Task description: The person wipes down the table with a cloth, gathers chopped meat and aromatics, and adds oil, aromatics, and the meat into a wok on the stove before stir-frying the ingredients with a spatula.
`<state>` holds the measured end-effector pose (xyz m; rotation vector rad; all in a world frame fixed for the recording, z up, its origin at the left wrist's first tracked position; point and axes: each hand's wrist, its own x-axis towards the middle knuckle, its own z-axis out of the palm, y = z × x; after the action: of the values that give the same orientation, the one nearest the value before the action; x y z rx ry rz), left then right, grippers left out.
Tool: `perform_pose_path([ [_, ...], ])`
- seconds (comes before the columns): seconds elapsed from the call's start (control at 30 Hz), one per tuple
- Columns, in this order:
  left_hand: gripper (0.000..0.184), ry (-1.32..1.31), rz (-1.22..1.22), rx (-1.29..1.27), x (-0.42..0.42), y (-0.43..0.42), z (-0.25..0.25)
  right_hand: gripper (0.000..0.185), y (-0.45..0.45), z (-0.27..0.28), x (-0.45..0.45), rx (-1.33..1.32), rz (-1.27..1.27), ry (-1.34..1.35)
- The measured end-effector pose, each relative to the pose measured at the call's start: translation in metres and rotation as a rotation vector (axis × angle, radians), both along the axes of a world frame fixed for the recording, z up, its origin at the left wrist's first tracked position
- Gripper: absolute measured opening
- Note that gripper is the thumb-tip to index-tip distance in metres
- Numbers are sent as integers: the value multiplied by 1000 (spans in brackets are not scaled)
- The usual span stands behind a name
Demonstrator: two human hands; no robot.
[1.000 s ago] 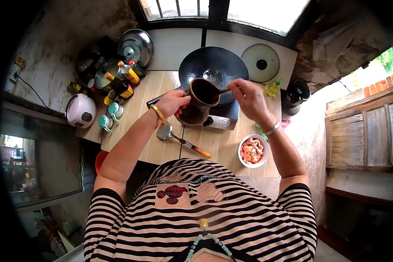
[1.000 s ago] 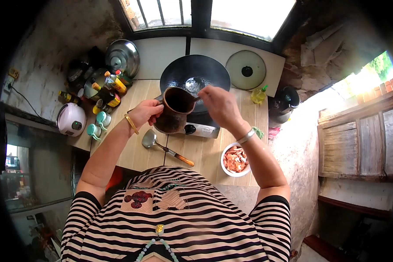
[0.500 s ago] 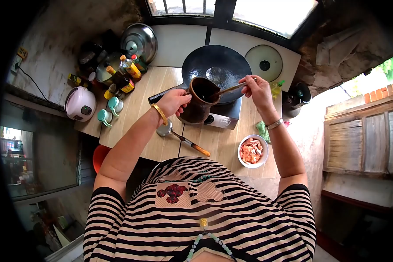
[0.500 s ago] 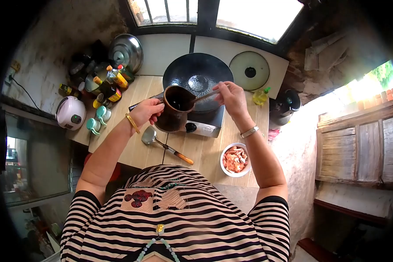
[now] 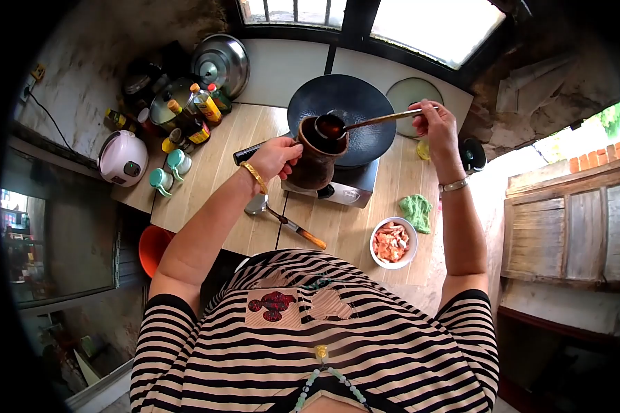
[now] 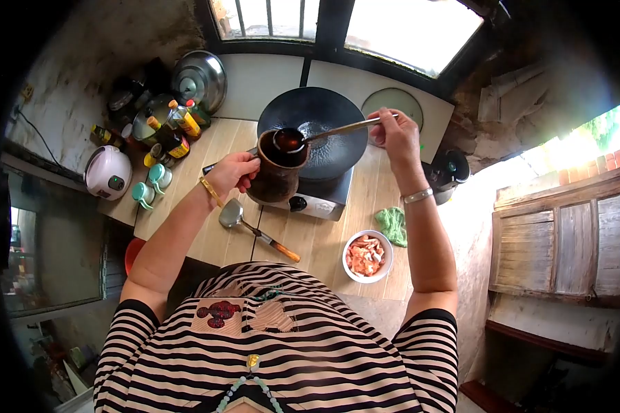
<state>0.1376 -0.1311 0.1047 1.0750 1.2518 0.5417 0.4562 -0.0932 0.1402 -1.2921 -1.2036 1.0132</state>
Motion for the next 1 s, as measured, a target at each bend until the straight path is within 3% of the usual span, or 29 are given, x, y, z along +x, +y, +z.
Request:
perform_pose_path([
  [0.2,20,3,-2,3,-10,-6,1,28,13,-2,18,136,-157,-209],
  [0.4,19,23,3,-12,-17,-13,5,17,11,-54,9,292,-87,-553],
  [0.47,19,21,11,-18,-19,-14,7,13,7,-60,5,439,-69,-815],
  [0.6,18,16,2,-9,-20,-15,8,10,-1,-57,5,692,-11,-1033],
  [0.77,19,26,2,-14,-16,-17,14,9,-11,-49,9,780,-89,-1067],
  [0.83,19,-86,11,42,-7,-24,30,12,-15,-53,10,770,-126,-1098],
  [0.93,19,-24,-16,10,-10,-21,22,14,-15,-96,17,464,-251,-827],
  [1.0,19,40,-40,-13,-12,-16,11,22,-8,-121,27,216,-305,-391],
])
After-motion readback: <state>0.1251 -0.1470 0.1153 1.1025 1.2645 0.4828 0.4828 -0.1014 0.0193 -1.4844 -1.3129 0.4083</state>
